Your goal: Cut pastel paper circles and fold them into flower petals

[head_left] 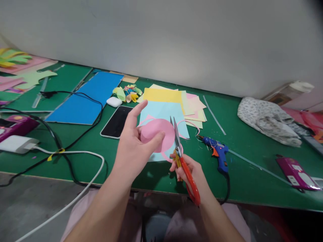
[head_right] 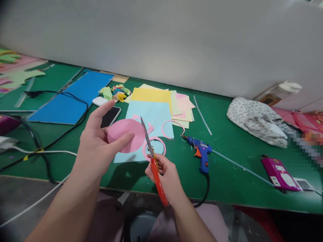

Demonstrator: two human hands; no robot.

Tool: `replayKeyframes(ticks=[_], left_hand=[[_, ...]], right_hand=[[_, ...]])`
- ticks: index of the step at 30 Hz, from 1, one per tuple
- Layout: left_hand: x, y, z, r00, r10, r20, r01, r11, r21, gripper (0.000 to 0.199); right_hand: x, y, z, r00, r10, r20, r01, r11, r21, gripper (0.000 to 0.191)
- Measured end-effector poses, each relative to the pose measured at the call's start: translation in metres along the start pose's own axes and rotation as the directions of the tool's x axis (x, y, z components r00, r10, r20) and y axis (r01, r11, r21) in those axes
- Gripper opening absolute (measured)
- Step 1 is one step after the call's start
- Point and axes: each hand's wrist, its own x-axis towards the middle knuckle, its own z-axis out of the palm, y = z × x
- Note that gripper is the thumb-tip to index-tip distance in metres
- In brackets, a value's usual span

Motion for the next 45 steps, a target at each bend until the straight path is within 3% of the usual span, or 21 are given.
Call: replayKeyframes(ticks=[21,28,45], left_hand=[[0.001,0.001,-0.002,0.999,-0.051,0.008,0.051,0.999,0.016,0.078],[0.001,-0.003,-0.005,0.997,-0.047,0.063,0.048,0.999,-0.010,0.078],[0.002,0.009,-0.006,0.991,-0.119,0.055,0.120,0.993,-0.016,0.082]], right_hand=[[0.000,-0.002,0.003,1.000,0.012,-0.008,-0.012,1.000,0.022,0.046],[-0.002,-0.002,0.002,0.999,0.034,-0.005,-0.034,0.999,0.017,0.043],[-0.003,-0.009,0.001,0.998,0.030,0.057,-0.026,0.997,-0.077,0.076]])
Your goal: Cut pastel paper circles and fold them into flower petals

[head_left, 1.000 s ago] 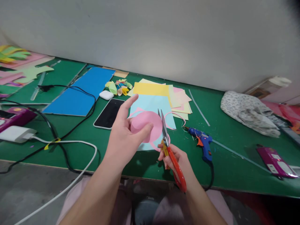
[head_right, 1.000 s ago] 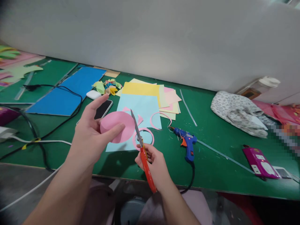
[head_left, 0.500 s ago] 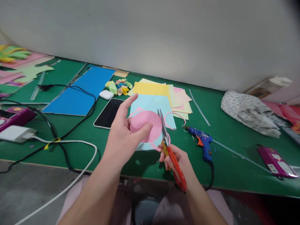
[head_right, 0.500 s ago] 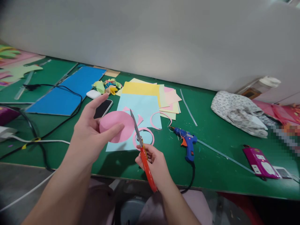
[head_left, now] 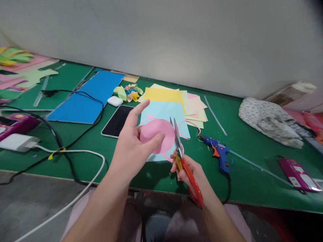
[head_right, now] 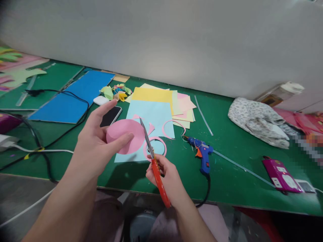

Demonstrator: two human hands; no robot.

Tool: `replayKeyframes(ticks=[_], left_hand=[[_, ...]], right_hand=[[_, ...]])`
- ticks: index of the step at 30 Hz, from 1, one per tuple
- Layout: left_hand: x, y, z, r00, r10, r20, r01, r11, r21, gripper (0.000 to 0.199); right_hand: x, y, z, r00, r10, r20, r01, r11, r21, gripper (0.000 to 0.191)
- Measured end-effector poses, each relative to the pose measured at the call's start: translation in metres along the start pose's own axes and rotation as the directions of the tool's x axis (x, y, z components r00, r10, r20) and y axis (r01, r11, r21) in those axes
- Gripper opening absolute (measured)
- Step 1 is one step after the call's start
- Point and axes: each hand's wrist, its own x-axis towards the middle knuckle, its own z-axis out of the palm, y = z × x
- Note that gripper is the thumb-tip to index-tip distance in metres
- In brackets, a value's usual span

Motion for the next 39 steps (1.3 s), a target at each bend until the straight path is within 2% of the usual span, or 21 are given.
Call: replayKeyframes(ticks=[14,19,23,26,39], left_hand=[[-0.004,0.006,0.006,0.997,-0.017,-0.079,0.014,0.999,-0.038,0.078],[-0.002,0.001,0.003,0.999,0.021,-0.040,-0.022,1.000,-0.015,0.078],[-0.001,0.001,0.001,1.000,0.002,-0.012,-0.002,1.000,-0.020,0.081],[-0.001,0.003,0.001,0.999,-0.009,-0.034,0.008,0.999,-0.037,0.081],[-0.002,0.008,-0.003,0.998,-0.045,-0.053,0.045,0.999,-0.006,0.076]], right_hand=[[0.001,-0.008,0.004,0.999,0.032,-0.037,-0.033,0.999,-0.035,0.084],[0.001,-0.002,0.002,1.000,0.027,-0.011,-0.027,1.000,0.007,0.078],[0.001,0.007,0.000,1.000,0.013,-0.004,-0.012,0.999,0.038,0.069],[0.001,0.010,-0.001,1.000,-0.004,-0.004,0.005,0.999,0.053,0.067],[0.000,-0.002,-0.002,0.997,0.062,0.044,-0.062,0.998,0.009,0.065]])
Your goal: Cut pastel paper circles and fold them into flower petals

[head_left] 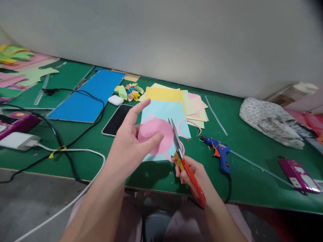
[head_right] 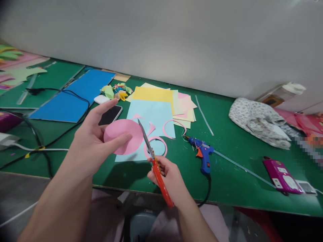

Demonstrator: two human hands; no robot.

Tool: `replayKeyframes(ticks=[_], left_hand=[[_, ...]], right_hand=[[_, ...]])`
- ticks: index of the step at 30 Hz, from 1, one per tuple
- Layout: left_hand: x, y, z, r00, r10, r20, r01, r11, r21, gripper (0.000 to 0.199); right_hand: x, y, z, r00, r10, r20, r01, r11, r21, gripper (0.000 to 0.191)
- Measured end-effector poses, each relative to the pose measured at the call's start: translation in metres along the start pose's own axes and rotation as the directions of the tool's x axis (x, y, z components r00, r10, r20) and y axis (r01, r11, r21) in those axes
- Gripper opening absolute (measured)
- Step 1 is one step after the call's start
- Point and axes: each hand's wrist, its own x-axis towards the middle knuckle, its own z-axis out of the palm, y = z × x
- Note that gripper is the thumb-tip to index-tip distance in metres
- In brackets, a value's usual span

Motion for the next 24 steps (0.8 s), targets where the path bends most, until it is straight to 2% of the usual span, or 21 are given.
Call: replayKeyframes(ticks=[5,24], left_hand=[[0.0000,0.0009,-0.0015,1.000,-0.022,0.010,0.022,1.000,-0.005,0.077],[0.0040,-0.0021,-0.0050,1.000,0.016,0.008,-0.016,1.000,0.006,0.079]], right_hand=[[-0.0009,-0.0015,-0.0008,1.000,-0.003,-0.005,0.003,1.000,-0.007,0.067],[-0.0021,-0.0041,-0.0025,1.000,0.011,-0.007,-0.011,0.999,-0.039,0.067]])
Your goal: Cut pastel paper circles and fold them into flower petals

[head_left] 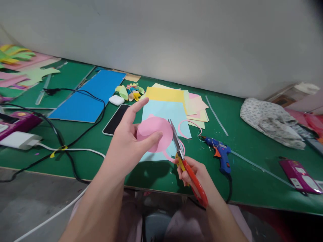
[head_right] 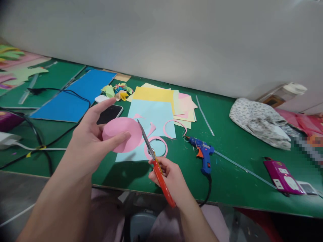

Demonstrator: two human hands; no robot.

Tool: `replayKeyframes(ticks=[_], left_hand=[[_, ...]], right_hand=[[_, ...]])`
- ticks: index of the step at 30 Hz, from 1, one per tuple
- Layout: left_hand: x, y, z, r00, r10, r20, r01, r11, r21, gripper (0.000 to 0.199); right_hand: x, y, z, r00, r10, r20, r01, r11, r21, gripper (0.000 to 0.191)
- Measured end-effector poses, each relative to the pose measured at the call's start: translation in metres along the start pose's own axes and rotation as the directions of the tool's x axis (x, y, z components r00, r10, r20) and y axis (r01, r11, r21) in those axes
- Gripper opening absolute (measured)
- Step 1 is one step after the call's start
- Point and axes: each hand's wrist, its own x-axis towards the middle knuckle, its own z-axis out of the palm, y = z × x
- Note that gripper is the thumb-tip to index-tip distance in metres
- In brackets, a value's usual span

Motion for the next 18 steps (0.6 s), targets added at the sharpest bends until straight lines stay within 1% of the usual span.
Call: replayKeyframes(ticks=[6,12,15,18], left_hand=[[0.0002,0.0015,-0.0001,1.000,0.004,-0.010,-0.004,1.000,-0.001,0.079],[0.0010,0.0012,-0.0005,0.999,0.021,-0.028,-0.022,0.998,-0.062,0.074],[0.0008,0.0012,-0.0009,0.999,0.026,-0.033,-0.027,0.998,-0.053,0.073],[0.0008,0.0013,-0.0008,0.999,0.032,-0.038,-0.034,0.998,-0.057,0.072]], right_hand=[[-0.0010,0.0003,-0.0014,1.000,0.006,0.000,-0.006,1.000,-0.015,0.065],[-0.0006,-0.0016,0.0008,1.000,0.005,-0.006,-0.005,1.000,-0.017,0.061],[0.0000,-0.0017,0.0008,1.000,0.005,-0.007,-0.005,1.000,-0.017,0.062],[-0.0002,-0.0004,0.0002,1.000,0.000,-0.010,0.000,1.000,-0.024,0.058]])
